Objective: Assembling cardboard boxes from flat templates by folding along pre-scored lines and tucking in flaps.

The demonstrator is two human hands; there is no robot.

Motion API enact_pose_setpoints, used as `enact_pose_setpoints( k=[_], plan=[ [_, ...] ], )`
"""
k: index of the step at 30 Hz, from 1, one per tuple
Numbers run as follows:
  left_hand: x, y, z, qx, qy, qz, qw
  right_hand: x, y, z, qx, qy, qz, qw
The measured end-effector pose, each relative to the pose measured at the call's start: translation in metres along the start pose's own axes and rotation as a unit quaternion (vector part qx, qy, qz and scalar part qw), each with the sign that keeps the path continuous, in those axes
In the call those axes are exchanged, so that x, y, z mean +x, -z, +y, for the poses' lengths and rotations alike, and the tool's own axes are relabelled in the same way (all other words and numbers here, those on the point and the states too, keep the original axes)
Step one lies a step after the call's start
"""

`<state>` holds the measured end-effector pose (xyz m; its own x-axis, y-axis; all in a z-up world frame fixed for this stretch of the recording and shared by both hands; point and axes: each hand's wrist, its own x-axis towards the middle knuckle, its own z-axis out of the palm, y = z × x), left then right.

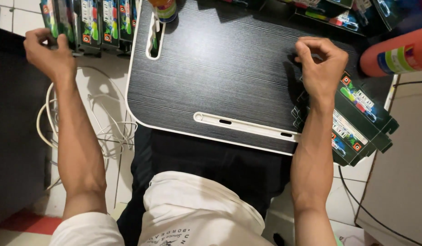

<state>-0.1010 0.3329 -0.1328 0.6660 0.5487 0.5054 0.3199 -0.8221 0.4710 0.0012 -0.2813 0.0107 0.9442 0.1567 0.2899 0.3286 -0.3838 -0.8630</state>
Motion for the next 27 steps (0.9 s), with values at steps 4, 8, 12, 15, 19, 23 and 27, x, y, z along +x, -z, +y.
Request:
enact_pose_setpoints(
  k=[4,8,12,15,19,23,27],
  plan=[
    [-0.003,0.006,0.021,-0.007,-0.017,0.005,1.000,-0.001,-0.001,-0.002,-0.004,-0.009,-0.001,1.000],
    [0.000,0.036,0.085,-0.035,-0.037,0.064,0.997,-0.001,-0.001,-0.002,-0.013,-0.021,-0.006,1.000],
    [-0.009,0.091,0.197,-0.287,-0.196,0.045,0.937,-0.002,-0.004,-0.006,-0.027,-0.024,-0.005,0.999],
    [-0.029,0.080,0.237,-0.362,-0.280,-0.008,0.889,-0.001,-0.006,-0.009,-0.032,-0.018,-0.006,0.999],
    [-0.046,0.087,0.338,-0.451,-0.296,-0.191,0.820,-0.001,-0.006,-0.009,-0.033,-0.026,0.006,0.999],
    [-0.065,0.059,0.402,-0.481,-0.394,-0.256,0.740,-0.001,-0.003,0.013,-0.033,-0.006,0.001,0.999],
    [-0.096,0.009,0.421,-0.482,-0.375,-0.313,0.728,-0.001,0.000,0.020,-0.037,0.009,-0.003,0.999]
  ],
)
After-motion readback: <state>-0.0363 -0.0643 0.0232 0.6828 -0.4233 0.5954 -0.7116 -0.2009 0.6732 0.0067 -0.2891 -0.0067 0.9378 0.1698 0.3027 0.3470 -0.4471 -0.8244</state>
